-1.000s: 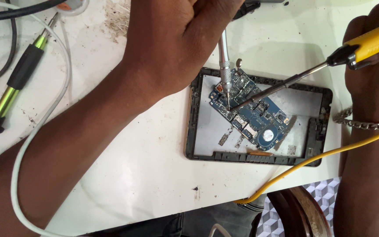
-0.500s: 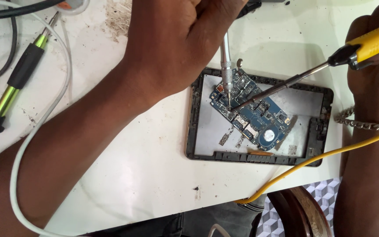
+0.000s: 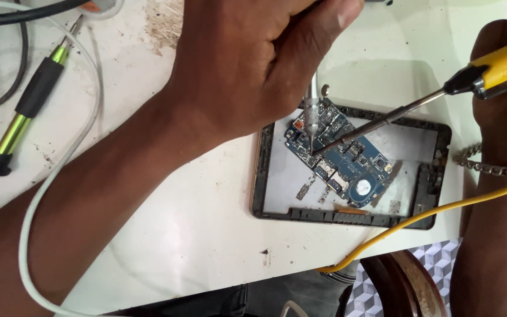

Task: The person uses a soldering iron and a precision screwdriver to work on a smartphone motherboard. They apply heat to specific components and use the screwdriver to manipulate small parts on the board.

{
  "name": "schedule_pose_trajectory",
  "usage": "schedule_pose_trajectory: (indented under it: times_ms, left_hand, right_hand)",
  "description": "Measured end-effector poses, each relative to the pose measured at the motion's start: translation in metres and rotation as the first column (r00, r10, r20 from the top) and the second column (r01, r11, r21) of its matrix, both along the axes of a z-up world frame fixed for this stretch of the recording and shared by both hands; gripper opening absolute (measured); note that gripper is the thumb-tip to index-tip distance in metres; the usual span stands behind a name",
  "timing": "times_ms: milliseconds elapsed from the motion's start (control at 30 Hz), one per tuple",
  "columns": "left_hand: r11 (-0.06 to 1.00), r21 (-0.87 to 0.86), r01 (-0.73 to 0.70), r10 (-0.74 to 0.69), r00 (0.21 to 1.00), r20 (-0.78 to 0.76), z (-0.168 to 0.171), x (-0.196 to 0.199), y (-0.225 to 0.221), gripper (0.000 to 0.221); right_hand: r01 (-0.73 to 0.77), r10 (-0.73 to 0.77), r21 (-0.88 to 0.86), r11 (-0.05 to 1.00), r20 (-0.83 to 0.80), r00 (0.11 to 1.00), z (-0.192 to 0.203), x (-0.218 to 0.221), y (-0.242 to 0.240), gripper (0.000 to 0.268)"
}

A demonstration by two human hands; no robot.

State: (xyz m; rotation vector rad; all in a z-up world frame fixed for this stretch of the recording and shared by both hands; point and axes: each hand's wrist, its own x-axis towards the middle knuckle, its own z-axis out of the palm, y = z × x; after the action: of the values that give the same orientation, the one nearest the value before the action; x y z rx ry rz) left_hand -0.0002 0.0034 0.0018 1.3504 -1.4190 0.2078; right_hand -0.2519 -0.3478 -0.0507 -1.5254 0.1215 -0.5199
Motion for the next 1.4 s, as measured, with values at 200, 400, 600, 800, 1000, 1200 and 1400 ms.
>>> schedule_pose_trajectory:
  times_ms: [200,400,600,800,1000,1200,1400]
  left_hand:
    - [1.000,-0.014,-0.008,0.009,0.999,0.032,0.000,0.000,0.002,0.023]
    - [0.996,-0.034,0.080,-0.087,0.923,-0.375,-0.017,0.003,0.000,0.044]
    - [0.977,-0.013,-0.214,0.199,0.929,-0.311,-0.029,0.008,0.005,0.044]
    - [0.969,0.002,-0.246,0.239,0.941,-0.239,-0.018,0.006,0.001,0.037]
    - [0.966,0.025,-0.258,0.256,0.937,-0.238,-0.002,0.005,-0.003,0.041]
    - [0.984,-0.032,-0.177,0.158,0.934,-0.321,-0.001,0.005,-0.001,0.026]
    - [0.992,-0.058,-0.109,0.071,0.889,-0.452,0.001,0.005,0.003,0.019]
  right_hand:
    - [-0.005,0.005,-0.012,1.000,0.019,1.000,0.002,0.004,0.001,0.057]
    - [-0.018,0.019,-0.020,1.000,0.038,0.999,0.004,0.010,0.004,0.058]
    - [0.022,-0.022,-0.010,1.000,0.043,0.999,0.024,0.026,0.031,0.057]
    - [0.108,-0.113,0.119,0.987,0.038,0.993,0.031,0.024,0.041,0.039]
    - [0.111,-0.117,0.108,0.988,0.049,0.992,0.024,0.015,0.037,0.033]
    - [0.159,-0.167,0.113,0.981,0.062,0.984,0.026,0.015,0.033,0.034]
    - [0.172,-0.183,0.122,0.977,0.080,0.980,0.023,0.021,0.030,0.037]
